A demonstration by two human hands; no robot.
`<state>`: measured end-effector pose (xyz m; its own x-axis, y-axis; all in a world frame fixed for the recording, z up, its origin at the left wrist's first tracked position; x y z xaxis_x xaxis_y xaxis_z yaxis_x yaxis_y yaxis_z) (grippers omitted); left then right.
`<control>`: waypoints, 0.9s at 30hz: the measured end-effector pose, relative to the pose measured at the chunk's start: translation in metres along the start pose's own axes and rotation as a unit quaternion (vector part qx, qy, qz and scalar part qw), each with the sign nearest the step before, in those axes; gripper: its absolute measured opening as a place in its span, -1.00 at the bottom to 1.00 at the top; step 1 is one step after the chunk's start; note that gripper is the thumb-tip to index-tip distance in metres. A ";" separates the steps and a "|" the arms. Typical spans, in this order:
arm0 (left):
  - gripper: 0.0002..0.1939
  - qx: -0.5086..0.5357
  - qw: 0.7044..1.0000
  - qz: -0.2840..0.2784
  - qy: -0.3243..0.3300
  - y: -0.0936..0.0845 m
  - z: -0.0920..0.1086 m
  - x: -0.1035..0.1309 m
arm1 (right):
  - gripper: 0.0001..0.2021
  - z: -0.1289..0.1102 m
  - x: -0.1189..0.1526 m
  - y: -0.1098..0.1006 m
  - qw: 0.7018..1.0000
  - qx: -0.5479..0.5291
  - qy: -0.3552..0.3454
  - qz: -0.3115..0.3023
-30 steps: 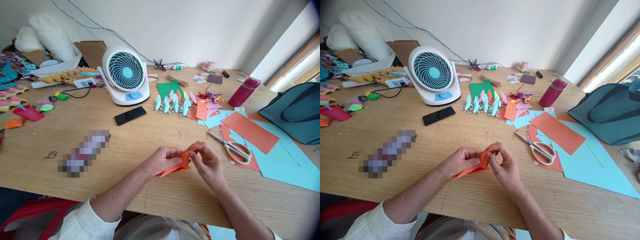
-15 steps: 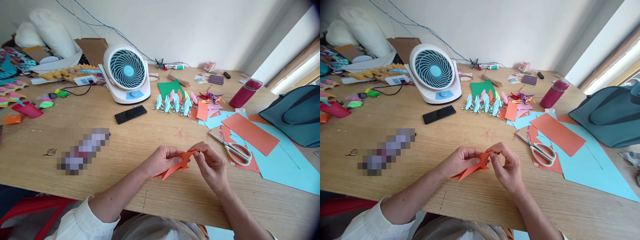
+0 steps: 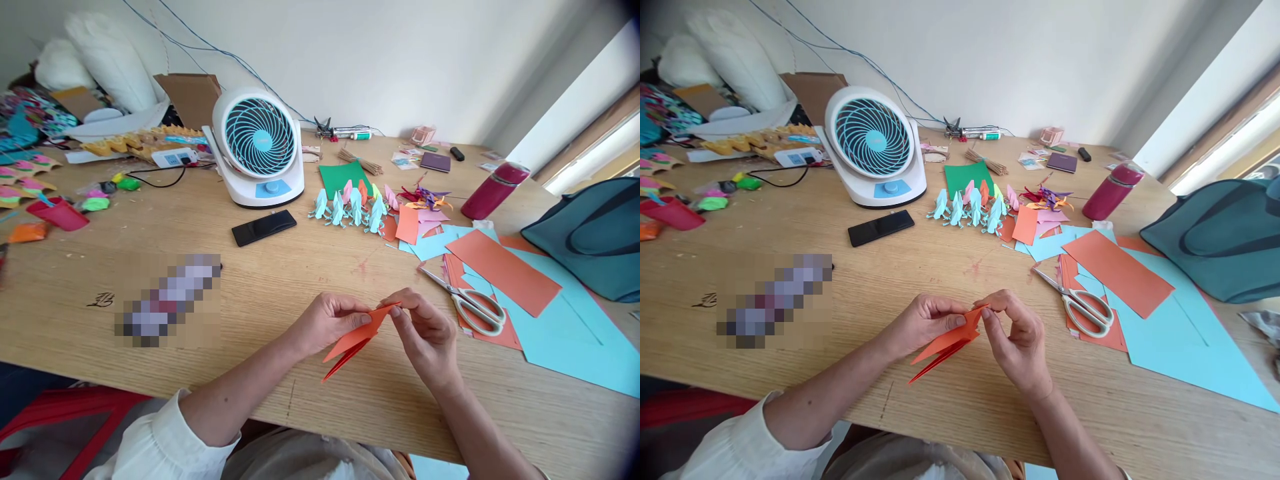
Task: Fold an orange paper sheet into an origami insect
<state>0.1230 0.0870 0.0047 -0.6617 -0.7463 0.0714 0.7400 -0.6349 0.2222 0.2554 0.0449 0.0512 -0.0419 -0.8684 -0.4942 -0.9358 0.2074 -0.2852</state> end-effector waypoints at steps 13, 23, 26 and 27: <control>-0.72 -0.099 0.993 0.053 0.025 -0.008 0.010 0.003 | -0.87 0.009 0.002 0.002 0.998 0.025 0.048 -0.028; -0.81 -0.222 0.967 0.079 0.100 -0.004 0.025 0.008 | -0.92 0.007 -0.003 0.016 0.997 0.034 0.040 -0.053; -0.83 -0.242 0.959 0.091 0.111 -0.004 0.028 0.009 | -0.89 0.009 -0.002 0.016 0.997 0.022 0.052 -0.052; -0.83 -0.247 0.957 0.095 0.118 -0.004 0.030 0.010 | -0.89 0.010 -0.002 0.016 0.997 0.017 0.055 -0.053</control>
<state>0.1103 0.0882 0.0333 -0.5073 -0.8447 -0.1705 0.8493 -0.4566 -0.2648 0.2441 0.0548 0.0392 0.0172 -0.9300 -0.3671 -0.9245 0.1250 -0.3600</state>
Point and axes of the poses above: each hand's wrist, its own x-axis away from the middle knuckle, its own y-axis out of the palm, z = x × y, the point moved 8 cm from there along -x, towards the middle knuckle, and after that the axes turned 4 degrees about x, right-handed, at the moved point
